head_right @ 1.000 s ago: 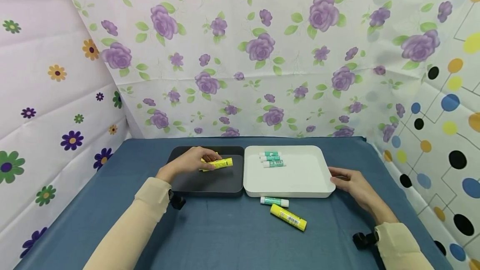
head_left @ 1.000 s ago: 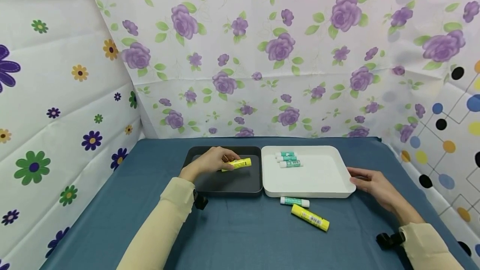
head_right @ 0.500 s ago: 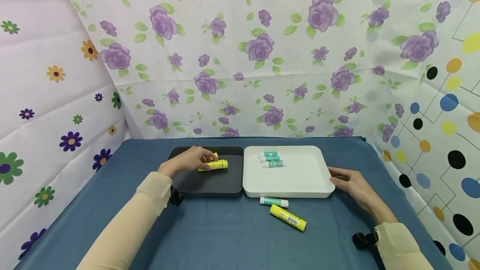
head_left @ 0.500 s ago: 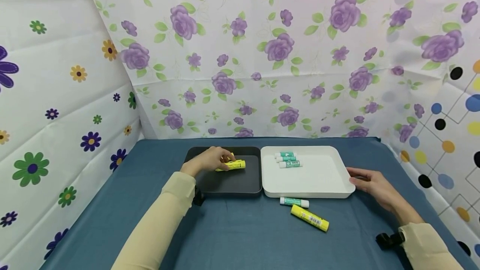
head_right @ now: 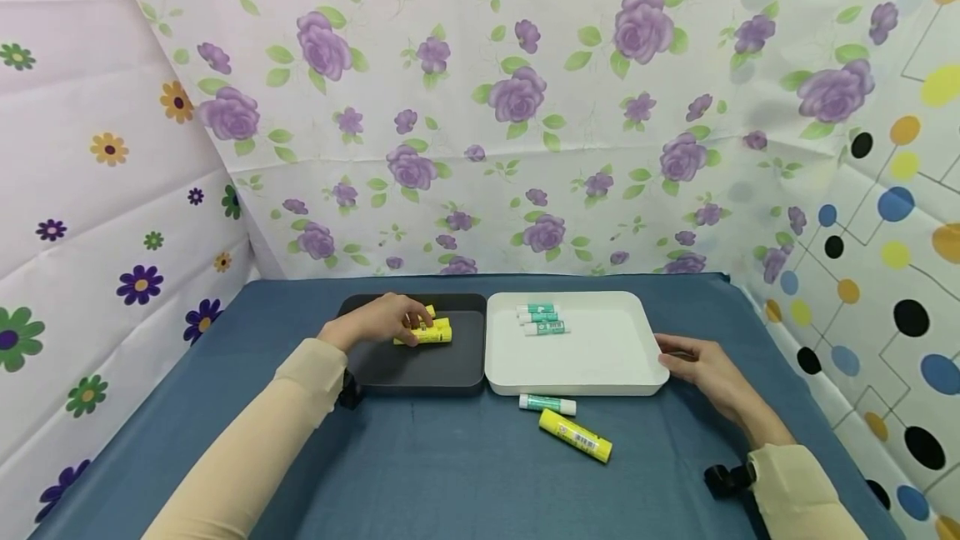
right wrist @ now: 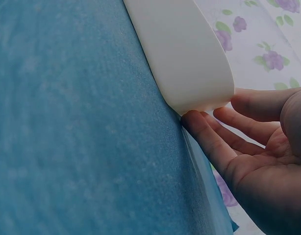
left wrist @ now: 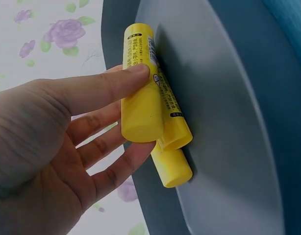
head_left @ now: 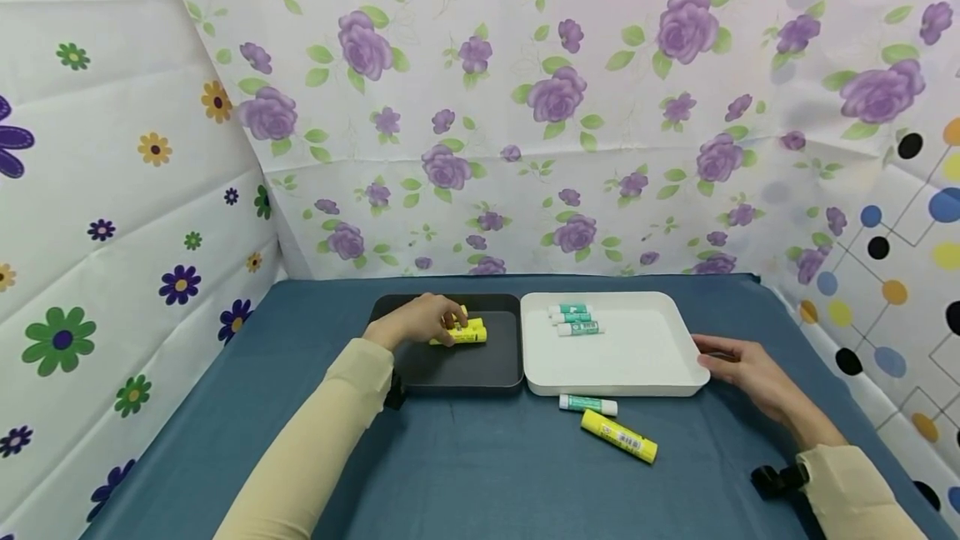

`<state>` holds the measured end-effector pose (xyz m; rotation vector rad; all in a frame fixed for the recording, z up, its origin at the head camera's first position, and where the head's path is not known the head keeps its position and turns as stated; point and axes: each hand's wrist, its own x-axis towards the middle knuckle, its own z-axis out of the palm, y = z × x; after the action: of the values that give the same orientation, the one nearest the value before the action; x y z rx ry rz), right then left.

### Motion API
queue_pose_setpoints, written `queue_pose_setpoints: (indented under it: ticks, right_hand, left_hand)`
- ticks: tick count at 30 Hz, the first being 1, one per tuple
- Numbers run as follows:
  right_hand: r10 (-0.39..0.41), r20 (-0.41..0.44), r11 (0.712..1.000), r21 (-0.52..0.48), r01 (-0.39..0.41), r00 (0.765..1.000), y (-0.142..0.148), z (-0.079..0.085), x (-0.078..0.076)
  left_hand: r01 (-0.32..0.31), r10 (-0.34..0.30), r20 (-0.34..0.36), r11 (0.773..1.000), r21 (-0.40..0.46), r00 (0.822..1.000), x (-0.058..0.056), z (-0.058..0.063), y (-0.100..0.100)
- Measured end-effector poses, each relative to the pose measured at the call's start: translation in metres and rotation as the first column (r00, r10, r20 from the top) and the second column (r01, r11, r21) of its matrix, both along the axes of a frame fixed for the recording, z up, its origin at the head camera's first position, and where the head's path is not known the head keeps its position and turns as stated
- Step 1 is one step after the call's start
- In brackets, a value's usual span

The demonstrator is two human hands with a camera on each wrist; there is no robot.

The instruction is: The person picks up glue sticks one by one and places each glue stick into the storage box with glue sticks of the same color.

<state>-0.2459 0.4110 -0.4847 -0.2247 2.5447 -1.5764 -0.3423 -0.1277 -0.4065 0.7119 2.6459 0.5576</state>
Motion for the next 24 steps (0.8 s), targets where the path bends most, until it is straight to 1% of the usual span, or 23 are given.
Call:
queue_pose_setpoints:
  ticks: [7,15,19,24]
  right_hand:
    - [0.007,-0.015,1.000,0.003,-0.007,1.000,0.000,0.000,0.001]
    - [0.013,-0.021,1.000,0.012,-0.013,1.000,0.000,0.000,0.001]
    - [0.013,-0.020,1.000,0.013,-0.013,1.000,0.000,0.000,0.001]
    - [0.012,-0.023,1.000,0.017,-0.012,1.000,0.001,-0.001,0.000]
  left_hand:
    - [0.032,-0.033,-0.028,0.998,-0.057,0.999,0.002,0.001,0.006]
    - [0.041,-0.042,-0.021,0.997,-0.066,0.999,0.003,-0.001,0.009]
    - [0.051,-0.054,-0.035,0.995,-0.082,0.998,0.003,-0.003,0.011]
    - [0.047,-0.052,-0.059,0.995,-0.091,0.997,0.003,-0.004,0.011]
